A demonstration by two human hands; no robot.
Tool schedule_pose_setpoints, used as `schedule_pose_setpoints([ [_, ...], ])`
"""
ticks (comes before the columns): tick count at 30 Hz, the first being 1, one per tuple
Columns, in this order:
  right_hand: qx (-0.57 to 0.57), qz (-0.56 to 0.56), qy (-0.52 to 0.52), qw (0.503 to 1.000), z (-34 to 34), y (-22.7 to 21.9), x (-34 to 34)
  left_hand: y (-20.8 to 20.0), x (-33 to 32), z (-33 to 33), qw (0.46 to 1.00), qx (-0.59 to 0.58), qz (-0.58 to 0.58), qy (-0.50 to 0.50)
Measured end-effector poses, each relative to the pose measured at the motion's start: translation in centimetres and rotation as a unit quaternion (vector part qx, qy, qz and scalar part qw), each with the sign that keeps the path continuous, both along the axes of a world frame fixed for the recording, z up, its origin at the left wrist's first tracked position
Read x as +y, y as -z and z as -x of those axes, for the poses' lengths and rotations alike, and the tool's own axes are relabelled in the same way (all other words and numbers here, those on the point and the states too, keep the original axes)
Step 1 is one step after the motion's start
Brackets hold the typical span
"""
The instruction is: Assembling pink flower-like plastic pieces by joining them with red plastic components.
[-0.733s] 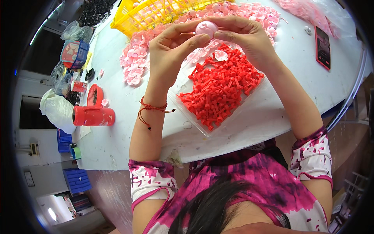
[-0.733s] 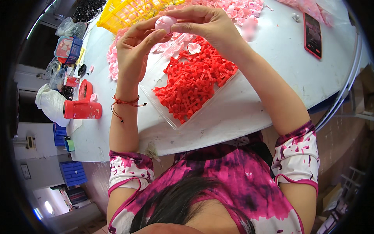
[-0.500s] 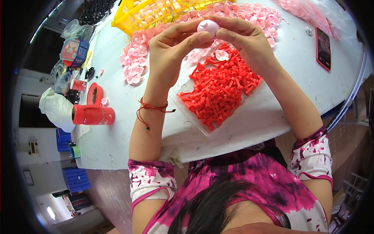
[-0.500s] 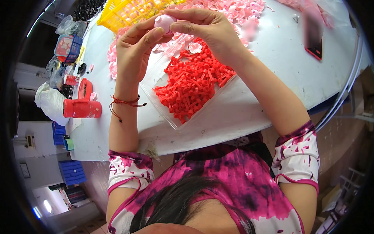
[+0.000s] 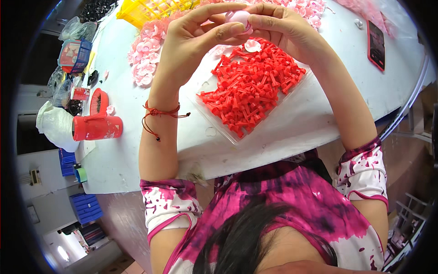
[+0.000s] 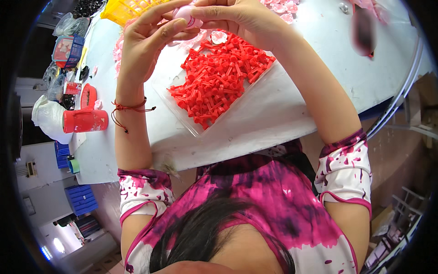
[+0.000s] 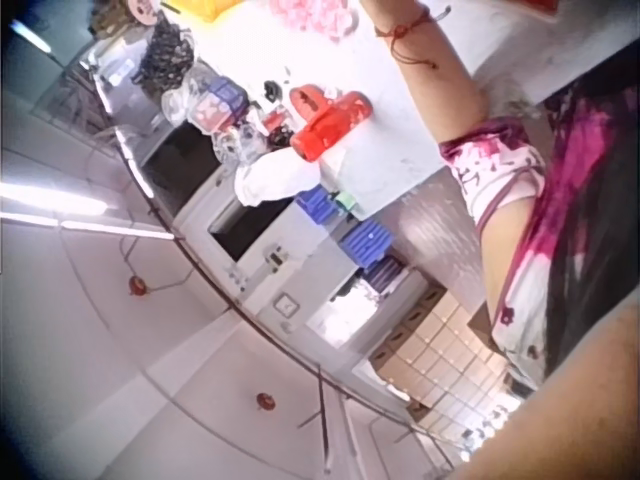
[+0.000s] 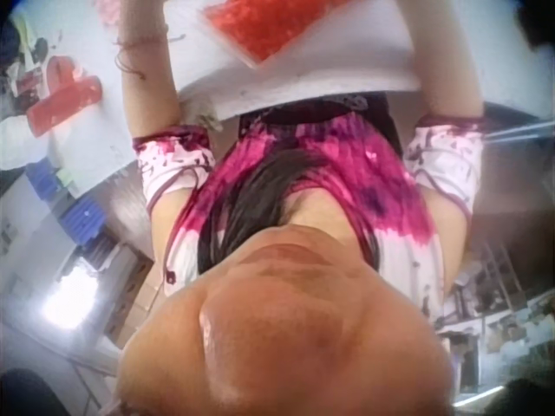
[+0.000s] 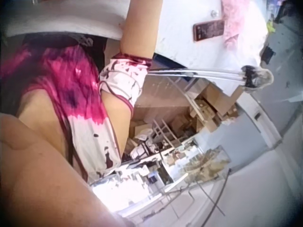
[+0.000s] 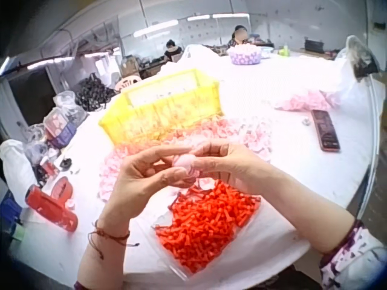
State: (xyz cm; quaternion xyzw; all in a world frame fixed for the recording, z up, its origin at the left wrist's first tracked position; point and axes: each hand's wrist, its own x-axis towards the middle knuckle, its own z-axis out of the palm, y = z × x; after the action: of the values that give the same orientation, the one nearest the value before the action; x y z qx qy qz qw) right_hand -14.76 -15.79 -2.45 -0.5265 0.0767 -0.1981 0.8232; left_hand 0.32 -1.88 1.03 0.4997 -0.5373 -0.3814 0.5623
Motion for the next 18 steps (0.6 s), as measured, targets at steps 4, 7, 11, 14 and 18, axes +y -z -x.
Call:
schedule_pose_setpoints([
  [4, 0.092, 0.174, 0.01, 0.98, 0.4, 0.4, -2.3, -0.4, -0.3, -0.1, 0.999, 0.003, -0.006, -0.05],
  [7, 0.126, 0.468, 0.039, 0.874, 0.8, 0.3, -1.8, -0.2, 0.0, -1.0, 0.995, 0.019, 0.027, -0.092],
  [11, 0.132, 0.681, 0.049, 0.719, 0.9, 1.2, 0.0, 0.1, 0.2, -1.5, 0.995, 0.015, 0.027, -0.096],
  [14, 0.15, 0.744, 0.068, 0.647, 0.8, 2.1, 0.3, -0.1, -0.1, -0.9, 0.996, 0.014, 0.014, -0.088],
  [18, 0.176, 0.748, 0.063, 0.637, 0.5, 2.6, 0.2, -0.3, -0.2, -0.9, 0.995, 0.008, 0.0, -0.098],
])
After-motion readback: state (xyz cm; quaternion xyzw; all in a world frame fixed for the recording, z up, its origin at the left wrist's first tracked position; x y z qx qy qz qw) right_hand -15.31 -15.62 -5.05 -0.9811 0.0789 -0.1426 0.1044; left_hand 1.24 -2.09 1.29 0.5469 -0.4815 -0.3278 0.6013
